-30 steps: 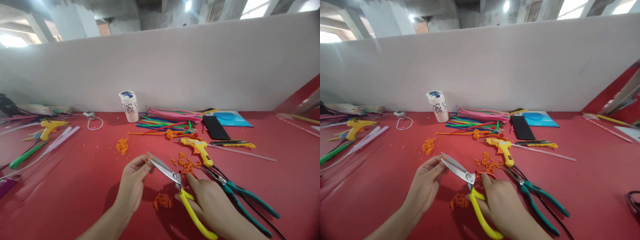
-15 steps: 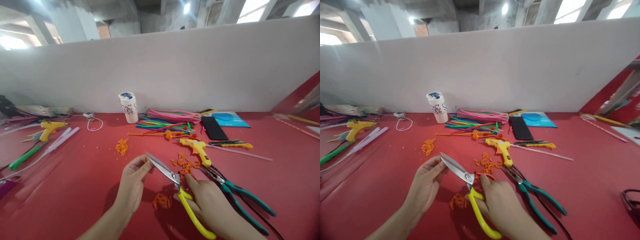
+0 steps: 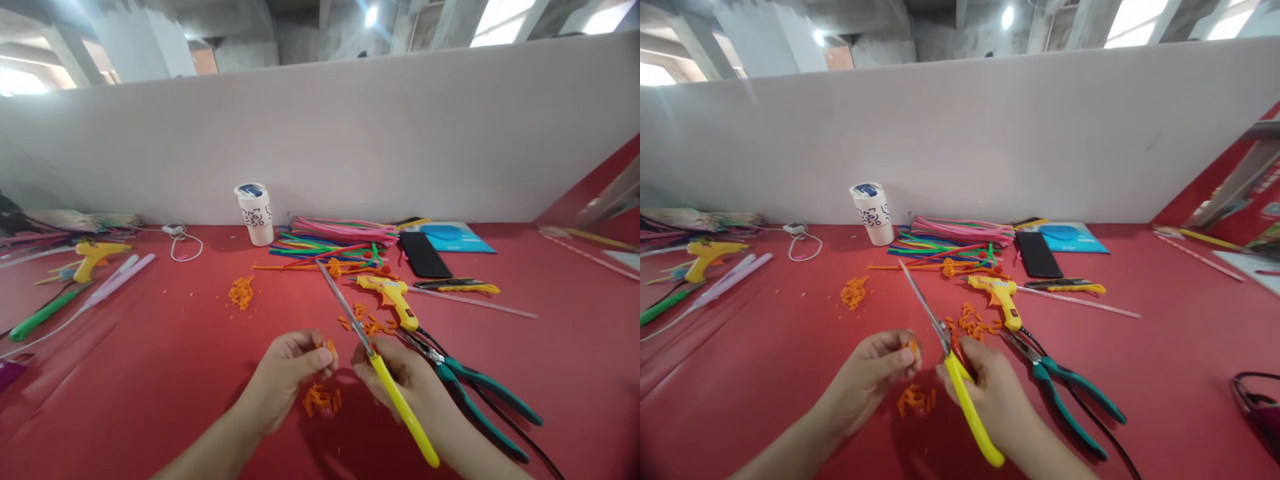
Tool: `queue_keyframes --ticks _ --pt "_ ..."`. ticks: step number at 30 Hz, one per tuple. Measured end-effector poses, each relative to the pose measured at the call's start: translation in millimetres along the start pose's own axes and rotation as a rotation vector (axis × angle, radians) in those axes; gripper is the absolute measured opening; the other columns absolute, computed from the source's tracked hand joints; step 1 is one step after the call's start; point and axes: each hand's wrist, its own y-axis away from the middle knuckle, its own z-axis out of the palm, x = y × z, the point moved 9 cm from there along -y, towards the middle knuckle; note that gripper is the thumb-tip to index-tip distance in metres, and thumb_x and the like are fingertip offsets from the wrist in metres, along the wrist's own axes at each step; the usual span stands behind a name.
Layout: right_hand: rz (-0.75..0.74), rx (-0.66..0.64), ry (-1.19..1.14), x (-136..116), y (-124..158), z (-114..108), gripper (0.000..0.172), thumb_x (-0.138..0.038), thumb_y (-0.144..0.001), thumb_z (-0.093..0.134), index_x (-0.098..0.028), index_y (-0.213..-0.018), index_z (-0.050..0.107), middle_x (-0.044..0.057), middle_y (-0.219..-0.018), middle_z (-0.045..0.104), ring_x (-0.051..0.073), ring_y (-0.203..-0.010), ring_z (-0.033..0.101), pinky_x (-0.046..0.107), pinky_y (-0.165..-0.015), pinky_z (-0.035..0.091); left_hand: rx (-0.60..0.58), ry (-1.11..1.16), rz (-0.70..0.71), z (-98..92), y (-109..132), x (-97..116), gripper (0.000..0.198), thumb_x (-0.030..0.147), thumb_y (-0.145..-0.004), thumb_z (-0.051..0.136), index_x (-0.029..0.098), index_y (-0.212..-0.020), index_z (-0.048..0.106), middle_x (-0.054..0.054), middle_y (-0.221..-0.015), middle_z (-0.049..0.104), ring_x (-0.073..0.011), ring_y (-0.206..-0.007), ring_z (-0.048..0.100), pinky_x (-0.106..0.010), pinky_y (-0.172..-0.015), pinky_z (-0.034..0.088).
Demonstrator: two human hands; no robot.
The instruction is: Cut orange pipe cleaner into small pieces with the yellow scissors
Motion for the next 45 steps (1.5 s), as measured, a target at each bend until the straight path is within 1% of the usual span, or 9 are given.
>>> queue_keyframes --ticks 5,9,18,22,27,31,36,40,45 --pt "0.186 -0.076 -0.291 11.3 2.7 9.8 0.030 -0.044 -0.068 0.045 -0.018 -0.082 0.046 -0.010 -0.038 0.041 0.006 -0.027 0.032 0.017 -0.029 0.024 -0.134 -0.208 -0.175 13.5 5.3 -23.5 0.011 0.023 -0.064 0.063 0.013 -0.061 0.060 -0.001 -0.055 0.056 -0.0070 -0.047 0.045 -0.019 -0.046 0.031" --pt "0.198 -0.113 -0.254 15.0 2.3 12.5 0.019 -0.036 -0.067 0.050 -0.018 -0.072 0.046 -0.010 -0.038 0.042 0.003 -0.025 0.029 0.015 -0.027 0.022 -0.181 -0.274 -0.198 18.1 5.7 -28.4 0.011 0.022 -0.061 0.064 0.012 -0.060 0.060 0.000 -0.055 0.055 -0.0069 -0.048 0.045 -0.018 -0.047 0.031" --pt "0.149 -0.035 -0.280 8.9 2.8 6.6 0.013 -0.023 -0.063 0.049 -0.021 -0.058 0.037 -0.012 -0.035 0.033 0.003 -0.025 0.029 0.016 -0.029 0.021 -0.002 -0.417 -0.002 10.1 2.2 -14.4 0.009 0.020 -0.060 0.064 0.014 -0.062 0.058 0.001 -0.062 0.052 -0.0092 -0.053 0.046 -0.021 -0.050 0.035" --pt "0.139 -0.022 -0.317 8.7 2.9 6.8 0.016 -0.031 -0.066 0.049 -0.020 -0.059 0.040 -0.012 -0.033 0.033 0.003 -0.025 0.028 0.016 -0.029 0.021 0.029 -0.393 -0.073 7.5 3.0 -20.1 0.010 0.022 -0.061 0.064 0.014 -0.060 0.058 0.002 -0.055 0.051 -0.0085 -0.049 0.044 -0.020 -0.047 0.034" --pt "0.160 0.037 -0.351 14.3 0.1 -0.2 0.018 -0.038 -0.068 0.047 -0.020 -0.071 0.046 -0.013 -0.034 0.032 0.005 -0.025 0.029 0.018 -0.029 0.025 0.043 -0.187 -0.139 3.4 2.5 -24.3 0.012 0.024 -0.061 0.066 0.013 -0.061 0.061 0.001 -0.053 0.054 -0.0074 -0.048 0.044 -0.019 -0.048 0.033" --pt "0.095 0.008 -0.227 7.5 -0.2 0.7 0.015 -0.035 -0.069 0.046 -0.020 -0.066 0.043 -0.010 -0.042 0.035 0.005 -0.032 0.031 0.019 -0.035 0.026 0.087 -0.072 -0.119 -0.8 2.2 -22.0 0.011 0.020 -0.060 0.067 0.011 -0.064 0.063 0.000 -0.055 0.055 -0.0071 -0.051 0.045 -0.018 -0.052 0.035" --pt "-0.053 0.065 0.105 -5.4 4.5 -6.4 0.031 -0.042 -0.068 0.053 -0.022 -0.060 0.032 -0.007 -0.051 0.038 0.008 -0.046 0.035 0.020 -0.042 0.026 0.249 0.014 0.024 -19.2 0.4 -4.4 0.006 0.015 -0.062 0.066 0.013 -0.063 0.061 0.002 -0.057 0.054 -0.0058 -0.053 0.045 -0.017 -0.054 0.036" --pt "-0.119 0.089 0.534 -7.6 6.5 -7.0 0.031 -0.048 -0.068 0.054 -0.022 -0.066 0.037 -0.003 -0.054 0.051 0.013 -0.046 0.044 0.023 -0.044 0.024 0.369 0.066 0.199 -36.1 2.9 15.8 0.005 0.015 -0.063 0.065 0.014 -0.062 0.060 0.002 -0.061 0.055 -0.0064 -0.057 0.047 -0.016 -0.057 0.038" --pt "-0.217 0.085 0.824 -5.2 5.8 2.4 0.025 -0.045 -0.079 0.040 -0.021 -0.074 0.043 0.003 -0.058 0.059 0.020 -0.050 0.055 0.026 -0.044 0.024 0.407 0.069 0.305 -44.1 6.8 27.3 0.003 0.016 -0.068 0.062 0.015 -0.065 0.061 0.002 -0.063 0.055 -0.0074 -0.061 0.048 -0.018 -0.061 0.039"
